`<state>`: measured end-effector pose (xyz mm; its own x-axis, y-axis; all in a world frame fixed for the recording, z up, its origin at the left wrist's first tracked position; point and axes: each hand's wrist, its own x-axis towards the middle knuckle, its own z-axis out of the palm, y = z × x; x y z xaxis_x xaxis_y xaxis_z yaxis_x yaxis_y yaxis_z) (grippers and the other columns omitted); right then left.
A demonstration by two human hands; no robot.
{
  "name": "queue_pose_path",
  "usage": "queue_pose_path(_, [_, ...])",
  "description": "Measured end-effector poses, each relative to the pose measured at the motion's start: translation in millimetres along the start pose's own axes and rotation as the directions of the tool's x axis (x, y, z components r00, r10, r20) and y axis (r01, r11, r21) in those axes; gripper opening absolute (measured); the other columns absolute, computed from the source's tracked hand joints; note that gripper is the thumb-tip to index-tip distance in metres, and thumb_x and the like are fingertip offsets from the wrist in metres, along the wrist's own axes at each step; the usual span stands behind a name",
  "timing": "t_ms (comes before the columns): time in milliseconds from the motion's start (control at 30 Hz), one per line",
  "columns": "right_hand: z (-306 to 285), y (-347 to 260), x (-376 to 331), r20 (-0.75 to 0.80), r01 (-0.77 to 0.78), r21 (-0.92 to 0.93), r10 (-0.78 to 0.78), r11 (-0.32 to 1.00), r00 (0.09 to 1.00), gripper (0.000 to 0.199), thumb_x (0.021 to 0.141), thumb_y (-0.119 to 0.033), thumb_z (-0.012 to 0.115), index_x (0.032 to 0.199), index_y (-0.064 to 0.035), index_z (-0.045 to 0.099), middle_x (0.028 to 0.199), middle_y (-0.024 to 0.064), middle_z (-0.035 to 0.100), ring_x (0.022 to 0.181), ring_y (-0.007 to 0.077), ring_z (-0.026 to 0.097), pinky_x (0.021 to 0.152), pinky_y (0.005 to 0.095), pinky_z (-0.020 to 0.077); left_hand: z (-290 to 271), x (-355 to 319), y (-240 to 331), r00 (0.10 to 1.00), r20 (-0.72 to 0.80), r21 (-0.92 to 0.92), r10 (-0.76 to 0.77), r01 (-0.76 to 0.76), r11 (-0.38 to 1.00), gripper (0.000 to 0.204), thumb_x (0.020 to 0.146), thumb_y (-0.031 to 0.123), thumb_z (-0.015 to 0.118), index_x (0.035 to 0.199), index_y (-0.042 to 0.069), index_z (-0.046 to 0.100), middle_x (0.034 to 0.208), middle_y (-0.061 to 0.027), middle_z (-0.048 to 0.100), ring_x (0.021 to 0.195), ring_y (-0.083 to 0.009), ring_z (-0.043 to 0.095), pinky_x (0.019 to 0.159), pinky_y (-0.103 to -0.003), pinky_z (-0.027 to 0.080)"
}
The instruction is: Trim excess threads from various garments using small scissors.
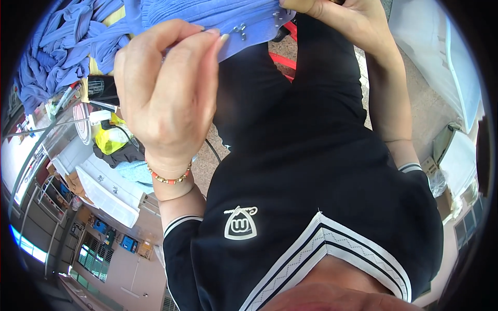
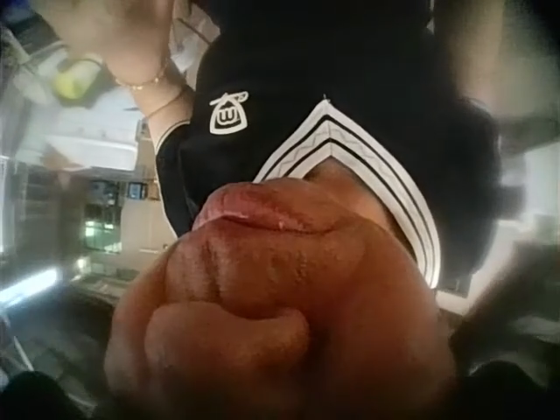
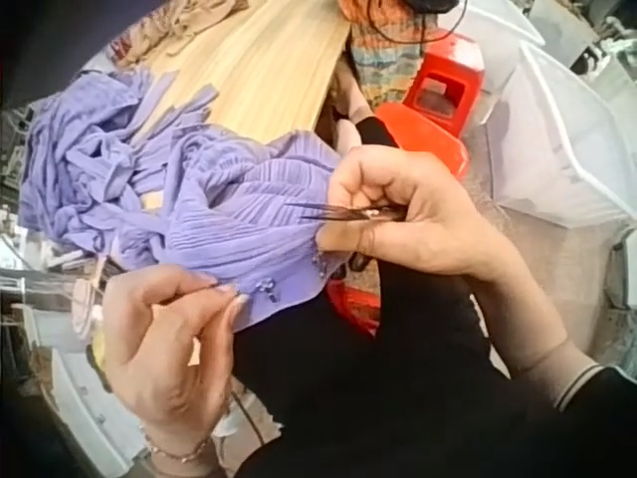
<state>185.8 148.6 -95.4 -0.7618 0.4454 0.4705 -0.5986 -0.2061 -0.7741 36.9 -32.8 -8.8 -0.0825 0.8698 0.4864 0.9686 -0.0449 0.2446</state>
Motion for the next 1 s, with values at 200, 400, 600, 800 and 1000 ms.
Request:
queue_pose_path(200, [12,-30,1,-0.157,-0.390,-0.456,0.359,0.800,0.920,0.020,0.085,0.004,0.073,0.091,-0.0054,0.056,0.074,-0.0077,0.050,0.067,0.0007,0.046,0.060,0.0170,0.0376,10,-13,-3,0.957,-0.103,-0.393,-0.272,0.212,0.895,0.010,0.080,0.001,0.076,0.088,0.002,0.071,0.096,-0.0101,0.067,0.090,-0.0185,0.063,0.082,-0.028,0.048])
queue_pose_path(400, [21,-25,4,-0.135,-0.358,-0.620,0.355,0.698,0.925,0.019,0.086,0.005,0.072,0.089,-0.0049,0.056,0.072,-0.0082,0.049,0.066,0.0008,0.044,0.058,0.0171,0.0360,12,-23,-16,0.903,-0.042,-0.709,-0.427,0.273,0.650,0.007,0.091,0.001,0.065,0.097,-0.003,0.065,0.113,-0.0130,0.061,0.099,-0.0146,0.058,0.087,-0.026,0.045])
queue_pose_path(600, [17,-21,3,-0.169,-0.396,-0.486,0.361,0.779,0.917,0.018,0.086,0.005,0.071,0.089,-0.0044,0.055,0.072,-0.0072,0.051,0.065,0.0008,0.045,0.057,0.0181,0.0375,3,-15,-17,0.973,-0.021,-0.464,-0.232,0.196,0.864,0.008,0.089,0.003,0.068,0.095,-0.001,0.068,0.110,-0.0145,0.066,0.102,-0.0184,0.060,0.089,-0.027,0.046])
queue_pose_path(800, [9,2,3,0.050,0.026,-0.202,-0.016,0.979,0.999,0.018,0.087,0.004,0.071,0.089,-0.0048,0.055,0.071,-0.0078,0.052,0.064,0.0000,0.046,0.057,0.0175,0.0374,-2,0,2,0.984,0.000,-0.168,-0.178,0.175,0.970,0.020,0.073,0.003,0.083,0.092,0.005,0.076,0.101,-0.0067,0.070,0.090,-0.0146,0.065,0.074,-0.024,0.049])
queue_pose_path(1000, [13,-9,0,-0.004,-0.034,-0.260,0.034,0.965,0.999,0.019,0.086,0.002,0.072,0.089,-0.0046,0.055,0.070,-0.0081,0.048,0.063,0.0001,0.042,0.057,0.0171,0.0350,1,1,-5,0.999,-0.041,-0.150,-0.026,0.019,0.989,0.017,0.072,-0.002,0.079,0.087,0.004,0.073,0.093,-0.0082,0.069,0.082,-0.0199,0.063,0.073,-0.028,0.050])
